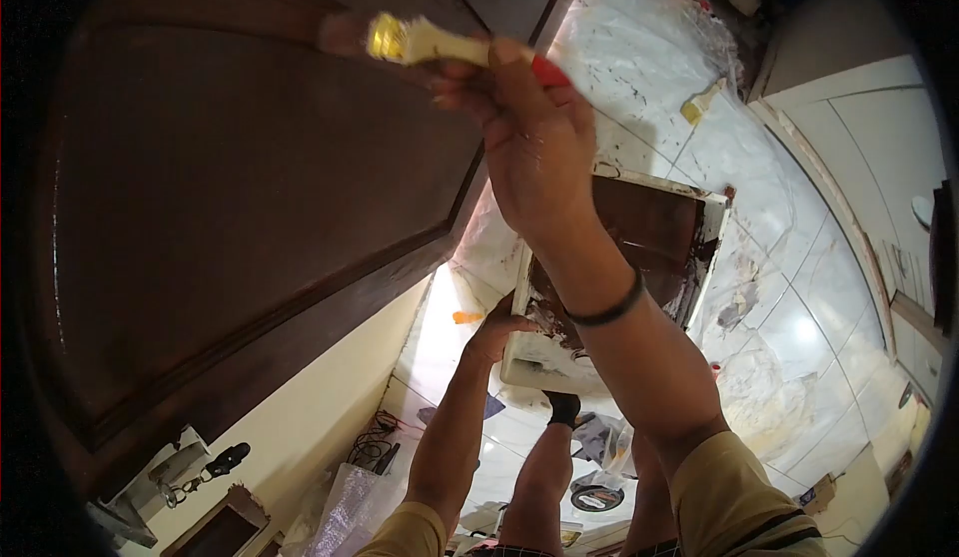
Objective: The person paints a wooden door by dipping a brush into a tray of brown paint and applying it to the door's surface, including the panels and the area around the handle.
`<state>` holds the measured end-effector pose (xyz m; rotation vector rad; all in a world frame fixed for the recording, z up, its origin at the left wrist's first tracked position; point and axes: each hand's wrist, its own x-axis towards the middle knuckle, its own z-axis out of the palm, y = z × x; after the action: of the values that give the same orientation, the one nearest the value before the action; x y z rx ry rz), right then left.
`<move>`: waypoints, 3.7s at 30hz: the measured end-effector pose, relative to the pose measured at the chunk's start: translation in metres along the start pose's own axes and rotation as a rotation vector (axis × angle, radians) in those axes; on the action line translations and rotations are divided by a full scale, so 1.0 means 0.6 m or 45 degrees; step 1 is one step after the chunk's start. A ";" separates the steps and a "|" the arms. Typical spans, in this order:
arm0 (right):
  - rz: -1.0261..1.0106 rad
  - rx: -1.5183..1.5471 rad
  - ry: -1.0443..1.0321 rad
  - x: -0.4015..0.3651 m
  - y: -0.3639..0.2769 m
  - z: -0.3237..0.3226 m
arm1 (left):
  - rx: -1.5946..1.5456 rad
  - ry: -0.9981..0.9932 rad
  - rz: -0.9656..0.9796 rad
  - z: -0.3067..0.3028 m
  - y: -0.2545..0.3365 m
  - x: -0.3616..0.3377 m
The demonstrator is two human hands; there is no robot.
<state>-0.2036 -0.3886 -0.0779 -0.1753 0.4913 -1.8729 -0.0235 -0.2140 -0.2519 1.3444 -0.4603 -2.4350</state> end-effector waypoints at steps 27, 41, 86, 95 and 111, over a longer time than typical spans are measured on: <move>-0.265 -2.489 -0.630 -0.275 -0.268 -0.279 | -0.097 0.158 0.162 0.096 -0.075 -0.017; 0.287 -0.572 0.595 -0.261 -0.281 -0.370 | -0.063 0.166 0.128 0.064 -0.071 -0.006; -0.083 -0.709 0.581 0.026 0.099 -0.308 | -0.222 0.067 -0.146 -0.132 -0.123 -0.022; -0.041 -0.585 0.368 0.034 0.089 -0.198 | -0.103 0.098 -0.143 -0.125 -0.103 -0.023; 0.259 -0.579 0.858 0.093 0.159 -0.398 | -0.122 0.123 -0.185 -0.125 -0.095 -0.015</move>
<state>-0.2253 -0.4076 -0.3394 0.2129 1.3450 -1.5649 0.0384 -0.1684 -0.3071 1.4935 -0.2256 -2.4576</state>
